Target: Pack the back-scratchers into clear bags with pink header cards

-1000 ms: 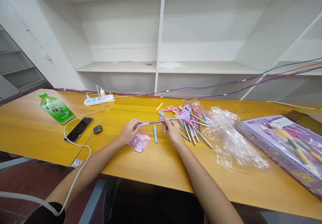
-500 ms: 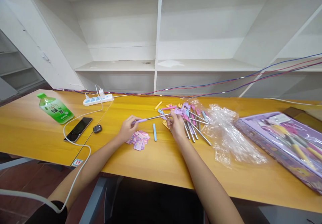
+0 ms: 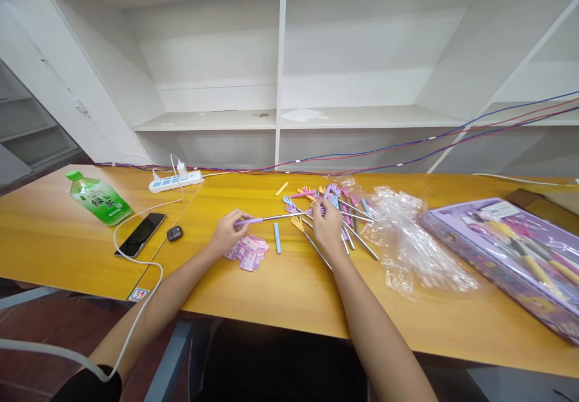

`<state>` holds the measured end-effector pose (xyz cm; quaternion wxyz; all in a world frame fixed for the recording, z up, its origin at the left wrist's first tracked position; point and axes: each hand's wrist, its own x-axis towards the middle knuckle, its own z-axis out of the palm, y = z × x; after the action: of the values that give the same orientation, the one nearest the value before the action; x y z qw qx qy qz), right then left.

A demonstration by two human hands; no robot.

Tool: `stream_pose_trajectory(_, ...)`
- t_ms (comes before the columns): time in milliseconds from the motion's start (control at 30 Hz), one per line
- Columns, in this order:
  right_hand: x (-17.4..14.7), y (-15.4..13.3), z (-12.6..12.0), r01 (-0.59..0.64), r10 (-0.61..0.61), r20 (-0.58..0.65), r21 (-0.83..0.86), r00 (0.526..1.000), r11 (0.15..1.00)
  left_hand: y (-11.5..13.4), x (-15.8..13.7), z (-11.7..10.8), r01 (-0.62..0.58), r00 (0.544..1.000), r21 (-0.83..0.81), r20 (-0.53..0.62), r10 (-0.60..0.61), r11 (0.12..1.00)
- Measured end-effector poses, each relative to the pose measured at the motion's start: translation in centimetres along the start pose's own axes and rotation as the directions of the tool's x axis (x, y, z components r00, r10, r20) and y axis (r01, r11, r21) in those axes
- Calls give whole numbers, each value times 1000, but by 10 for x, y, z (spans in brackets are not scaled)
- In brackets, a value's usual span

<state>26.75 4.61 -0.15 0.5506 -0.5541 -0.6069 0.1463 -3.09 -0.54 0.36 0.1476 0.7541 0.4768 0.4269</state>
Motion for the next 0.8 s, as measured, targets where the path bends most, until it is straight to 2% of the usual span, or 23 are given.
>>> stream_pose_trajectory(267, -2, 6, 4, -16, 15, 60, 18, 998, 1000, -2, 2, -2, 18, 1000, 1, -2, -18, 1000)
stream_pose_trajectory(800, -13, -5, 11, -63, 65, 124, -19, 990, 998, -8, -3, 1, 49, 999, -8, 6, -49, 999)
